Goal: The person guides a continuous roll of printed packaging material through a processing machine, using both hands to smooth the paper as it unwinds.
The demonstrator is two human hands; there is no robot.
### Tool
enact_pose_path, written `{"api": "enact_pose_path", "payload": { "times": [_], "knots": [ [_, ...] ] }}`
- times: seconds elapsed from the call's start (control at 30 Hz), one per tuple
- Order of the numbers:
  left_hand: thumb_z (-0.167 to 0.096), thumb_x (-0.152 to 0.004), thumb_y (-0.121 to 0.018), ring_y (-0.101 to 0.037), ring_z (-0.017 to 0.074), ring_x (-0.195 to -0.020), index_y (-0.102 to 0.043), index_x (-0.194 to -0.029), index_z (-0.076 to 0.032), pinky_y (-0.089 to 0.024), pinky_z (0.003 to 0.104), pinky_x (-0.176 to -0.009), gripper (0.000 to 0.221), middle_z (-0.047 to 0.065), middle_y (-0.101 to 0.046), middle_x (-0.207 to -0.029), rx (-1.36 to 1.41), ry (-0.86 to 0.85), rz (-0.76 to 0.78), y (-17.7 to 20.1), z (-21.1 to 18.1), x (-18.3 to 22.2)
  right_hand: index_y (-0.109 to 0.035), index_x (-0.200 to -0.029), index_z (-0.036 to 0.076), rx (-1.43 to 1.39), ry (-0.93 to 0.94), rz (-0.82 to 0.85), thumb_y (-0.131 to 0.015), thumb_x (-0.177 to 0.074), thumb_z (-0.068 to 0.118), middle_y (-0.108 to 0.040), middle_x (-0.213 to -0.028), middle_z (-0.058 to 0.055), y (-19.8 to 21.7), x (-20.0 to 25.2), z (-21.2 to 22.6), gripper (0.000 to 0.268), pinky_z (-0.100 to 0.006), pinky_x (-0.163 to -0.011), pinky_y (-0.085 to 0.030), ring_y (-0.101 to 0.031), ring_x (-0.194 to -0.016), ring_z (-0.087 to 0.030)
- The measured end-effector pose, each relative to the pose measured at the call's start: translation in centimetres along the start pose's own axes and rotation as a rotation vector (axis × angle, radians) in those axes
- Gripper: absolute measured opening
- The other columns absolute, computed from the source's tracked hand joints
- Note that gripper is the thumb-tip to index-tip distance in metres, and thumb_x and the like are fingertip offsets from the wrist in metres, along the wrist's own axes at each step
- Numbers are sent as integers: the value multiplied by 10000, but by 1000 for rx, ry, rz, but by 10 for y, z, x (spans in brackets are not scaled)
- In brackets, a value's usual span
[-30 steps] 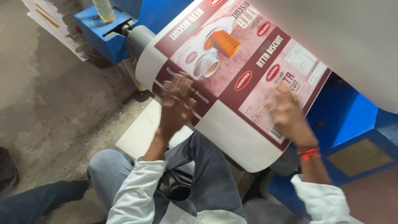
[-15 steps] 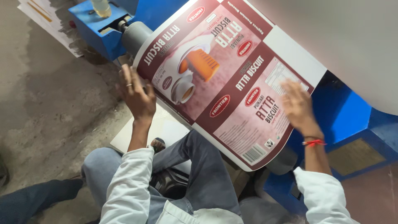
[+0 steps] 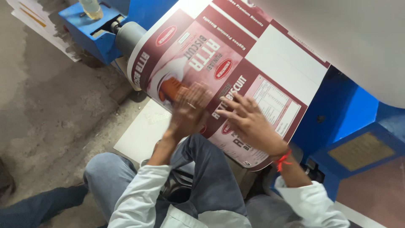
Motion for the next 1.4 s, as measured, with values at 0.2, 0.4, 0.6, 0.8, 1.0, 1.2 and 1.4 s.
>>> {"api": "enact_pose_path", "payload": {
  "times": [0.2,0.4,0.6,0.8,1.0,1.2,1.4],
  "knots": [
    [-116,-1039,-466,-325,373,-1573,-461,-1573,-28,-166,564,-1287,541,188,-359,-1682,-222,442,-178,62,92,12,-569,-1461,155,101,-257,-36,-581,-1040,215,-452,-1602,-125,38,27,-105,426,-559,-1189,-275,-365,-1503,-377],
    [-238,-1073,-486,-287,352,-1596,-387,-1578,9,-162,534,-1336,571,172,-349,-1674,-9,153,-212,49,63,5,-535,-1474,106,141,-156,-114,-633,-999,292,-383,-1643,-151,40,16,-82,519,-587,-1209,-255,-299,-1526,-422],
    [-351,-1036,-557,-322,328,-1543,-462,-1553,-115,-168,504,-1298,576,174,-386,-1634,4,-113,28,-2,-4,-5,-532,-1471,166,13,30,83,-633,-966,350,-354,-1630,-76,-2,0,3,547,-594,-1228,-184,-252,-1531,-343],
    [-296,-1072,-496,-327,379,-1547,-499,-1529,-55,-209,519,-1294,516,221,-383,-1640,-264,323,-174,58,84,6,-545,-1458,126,-13,-167,-47,-579,-998,335,-436,-1597,-140,29,32,-66,506,-529,-1204,-246,-329,-1513,-339],
    [-275,-1089,-469,-276,414,-1572,-432,-1545,56,-175,530,-1287,564,278,-323,-1656,-149,488,-288,68,102,23,-553,-1465,140,94,-595,-206,-534,-1025,330,-430,-1613,-152,44,91,-106,480,-561,-1231,-184,-295,-1537,-358],
    [-357,-949,-679,-336,308,-1541,-520,-1515,-135,-158,518,-1301,628,122,-417,-1621,57,-119,1,8,-27,-2,-565,-1421,140,18,-492,-205,-584,-944,341,-391,-1605,-158,13,78,-12,518,-619,-1223,-106,-231,-1547,-371],
    [-323,-922,-693,-347,301,-1569,-515,-1544,-120,-201,490,-1309,678,133,-398,-1661,92,-105,141,-19,-59,-3,-583,-1382,86,-151,-438,-205,-599,-956,299,-378,-1626,-170,3,53,0,477,-574,-1225,-130,-233,-1546,-377]
  ]
}}
Point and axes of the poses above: each hand's wrist, its own x-axis away from the middle knuckle, its own y-axis out of the back of the hand, z = x × y, the point moved 7 cm from there along -x, towards the middle knuckle
